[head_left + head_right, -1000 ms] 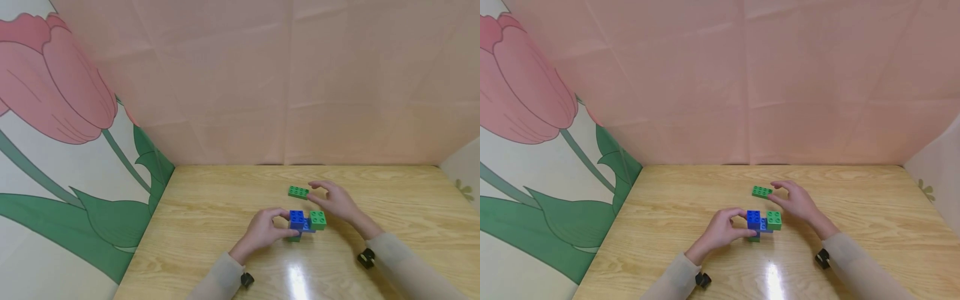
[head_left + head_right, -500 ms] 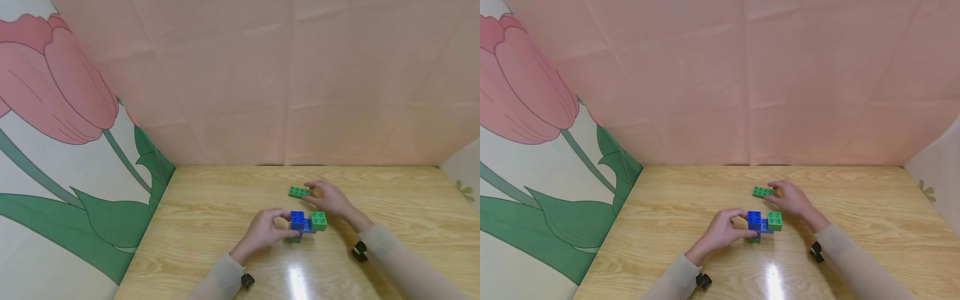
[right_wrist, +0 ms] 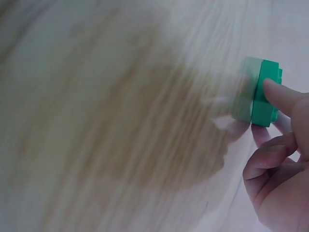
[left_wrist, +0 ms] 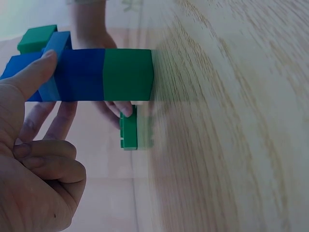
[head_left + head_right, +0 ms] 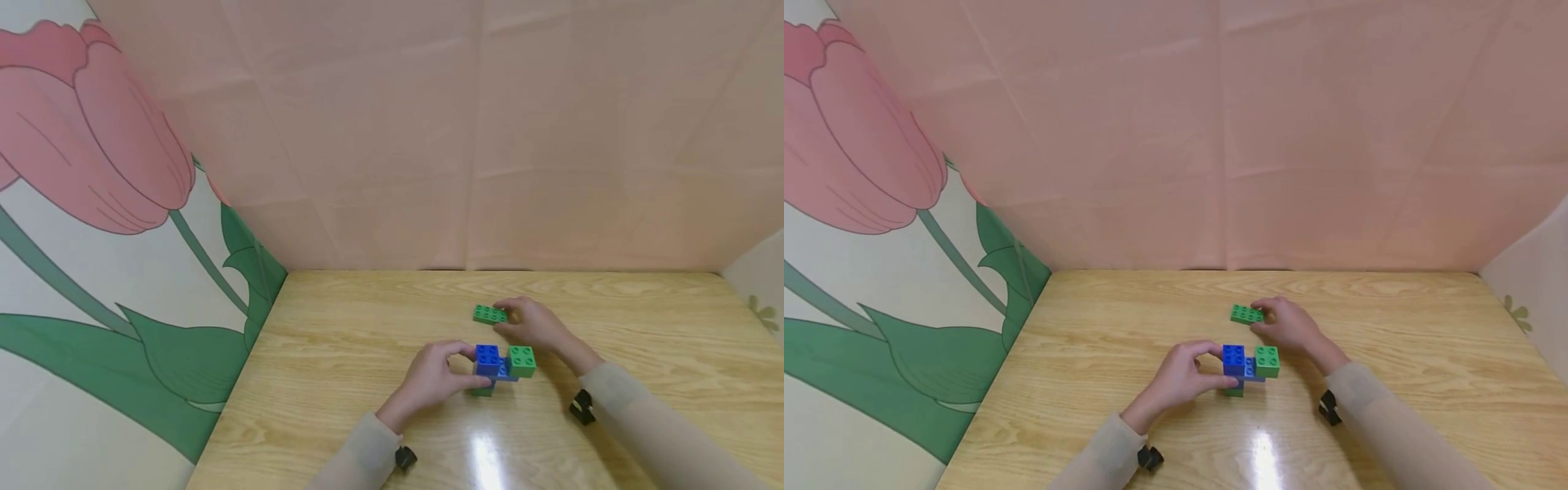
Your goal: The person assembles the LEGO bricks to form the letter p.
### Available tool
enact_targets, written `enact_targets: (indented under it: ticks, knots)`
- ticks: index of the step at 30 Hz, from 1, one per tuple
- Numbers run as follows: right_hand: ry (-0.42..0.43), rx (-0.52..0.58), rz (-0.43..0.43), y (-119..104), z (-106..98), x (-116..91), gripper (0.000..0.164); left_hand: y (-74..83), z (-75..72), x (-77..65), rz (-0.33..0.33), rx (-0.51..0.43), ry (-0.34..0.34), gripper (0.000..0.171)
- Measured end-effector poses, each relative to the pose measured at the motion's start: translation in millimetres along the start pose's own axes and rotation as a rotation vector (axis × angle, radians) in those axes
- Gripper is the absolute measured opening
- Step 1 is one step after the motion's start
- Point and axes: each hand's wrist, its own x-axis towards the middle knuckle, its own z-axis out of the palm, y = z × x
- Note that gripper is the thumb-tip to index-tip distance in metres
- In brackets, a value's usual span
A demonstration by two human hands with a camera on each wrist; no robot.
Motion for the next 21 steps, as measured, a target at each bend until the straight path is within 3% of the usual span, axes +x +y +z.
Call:
enact_targets:
  ticks: [11,21]
  knots:
    - [0.036,-0.002,0.023,-1,-5,-6,0.05,0.6,-0.2,0.1,0.003,0.016,0.006,0.034]
    - [0.072,-0.037,-0.015,-11,-17,-20,0.046,2.3,-0.7,-0.5,-0.006,0.023,0.0,0.035]
